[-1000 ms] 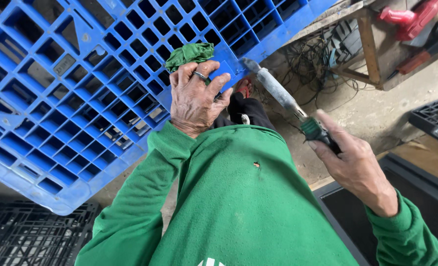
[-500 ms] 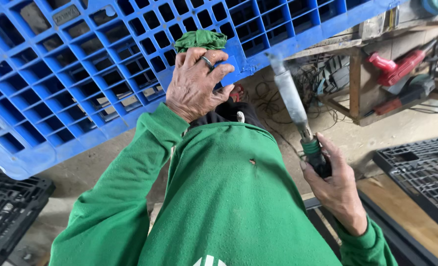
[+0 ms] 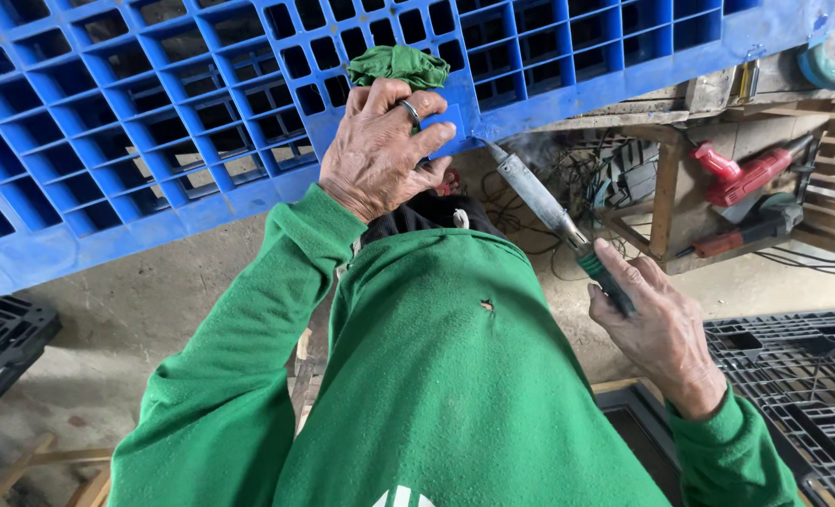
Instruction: The person uses a soldering iron to smooth the edges of a blue plastic pallet. They hold a green cloth in one hand to wipe away melted plastic while applying heat with the tool in the other hand. The person moves along the pallet's edge, treating different sections.
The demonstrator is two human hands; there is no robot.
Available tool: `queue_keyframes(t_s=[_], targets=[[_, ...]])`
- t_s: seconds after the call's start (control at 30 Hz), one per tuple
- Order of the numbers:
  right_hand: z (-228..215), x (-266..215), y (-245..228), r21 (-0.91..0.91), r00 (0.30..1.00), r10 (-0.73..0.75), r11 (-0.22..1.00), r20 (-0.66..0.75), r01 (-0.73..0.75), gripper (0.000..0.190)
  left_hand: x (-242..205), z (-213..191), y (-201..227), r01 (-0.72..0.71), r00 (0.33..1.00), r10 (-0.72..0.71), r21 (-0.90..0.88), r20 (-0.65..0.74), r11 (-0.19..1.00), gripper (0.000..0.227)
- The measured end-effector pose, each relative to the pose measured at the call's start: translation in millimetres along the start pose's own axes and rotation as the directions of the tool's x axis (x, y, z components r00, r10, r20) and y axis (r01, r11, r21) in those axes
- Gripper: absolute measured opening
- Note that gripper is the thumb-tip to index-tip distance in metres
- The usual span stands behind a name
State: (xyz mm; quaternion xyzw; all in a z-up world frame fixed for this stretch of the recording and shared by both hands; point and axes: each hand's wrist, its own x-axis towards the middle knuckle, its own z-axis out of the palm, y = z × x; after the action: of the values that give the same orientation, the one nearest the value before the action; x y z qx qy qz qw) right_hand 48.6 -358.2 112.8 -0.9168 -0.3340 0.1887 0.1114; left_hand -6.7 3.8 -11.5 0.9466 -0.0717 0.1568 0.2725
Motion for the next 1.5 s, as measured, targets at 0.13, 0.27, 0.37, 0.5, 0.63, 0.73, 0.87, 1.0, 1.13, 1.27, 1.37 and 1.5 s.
queue_keyframes(t_s=[0.13, 0.27, 0.37, 0.5, 0.63, 0.73, 0.87, 1.0, 1.13, 1.27, 1.37, 1.5], targets=[[-2, 6, 8, -0.032, 1.0, -0.027, 0.999, -0.015, 0.026, 0.062, -1, 2, -1, 0.006, 1.0, -0.006, 0.009, -0.001, 1.0, 0.04], [-7, 11, 16, -0.114, 0.999, -0.049, 0.992, 0.023, 0.051, 0.064, 0, 3, 0, 0.005, 1.0, -0.005, 0.01, -0.001, 1.0, 0.039], [-12, 18, 23, -0.117, 0.996, -0.079, 0.99, 0.028, 0.082, 0.065, -1, 3, -1, 0.007, 1.0, -0.007, 0.006, 0.0, 1.0, 0.039], [-16, 24, 33, -0.034, 0.994, -0.049, 0.998, 0.099, 0.052, 0.066, -1, 4, 0, 0.017, 1.0, -0.017, 0.021, 0.02, 1.0, 0.039], [-17, 24, 32, 0.006, 0.991, -0.127, 0.992, -0.041, 0.128, 0.061, 2, 3, -1, 0.024, 0.999, -0.024, 0.002, 0.022, 1.0, 0.039], [-17, 22, 29, -0.03, 0.991, -0.124, 0.992, -0.048, 0.123, 0.059, 0, 3, 0, 0.019, 1.0, -0.019, -0.003, 0.018, 1.0, 0.039], [-16, 24, 25, -0.11, 0.993, -0.109, 0.989, -0.037, 0.104, 0.06, 1, 2, -1, 0.016, 1.0, -0.016, 0.009, 0.016, 1.0, 0.038], [-16, 23, 22, -0.172, 0.997, -0.077, 0.982, -0.016, 0.073, 0.061, 1, 1, 0, 0.022, 1.0, -0.022, 0.003, 0.022, 1.0, 0.039], [-15, 18, 19, -0.041, 0.997, -0.061, 0.997, -0.036, 0.06, 0.06, 3, 2, -1, 0.028, 0.999, -0.029, 0.008, 0.032, 1.0, 0.038], [-6, 12, 12, 0.013, 0.995, -0.077, 0.997, -0.071, 0.078, 0.058, 2, 2, -1, 0.032, 0.999, -0.032, -0.008, 0.024, 0.999, 0.038], [-2, 10, 7, -0.026, 0.994, -0.082, 0.996, -0.069, 0.08, 0.059, 2, 2, 0, 0.035, 0.999, -0.036, 0.006, 0.029, 0.999, 0.037], [-1, 10, -2, -0.012, 0.996, -0.066, 0.998, -0.059, 0.065, 0.061, 4, 0, 0, 0.026, 1.0, -0.026, -0.001, 0.018, 1.0, 0.035]])
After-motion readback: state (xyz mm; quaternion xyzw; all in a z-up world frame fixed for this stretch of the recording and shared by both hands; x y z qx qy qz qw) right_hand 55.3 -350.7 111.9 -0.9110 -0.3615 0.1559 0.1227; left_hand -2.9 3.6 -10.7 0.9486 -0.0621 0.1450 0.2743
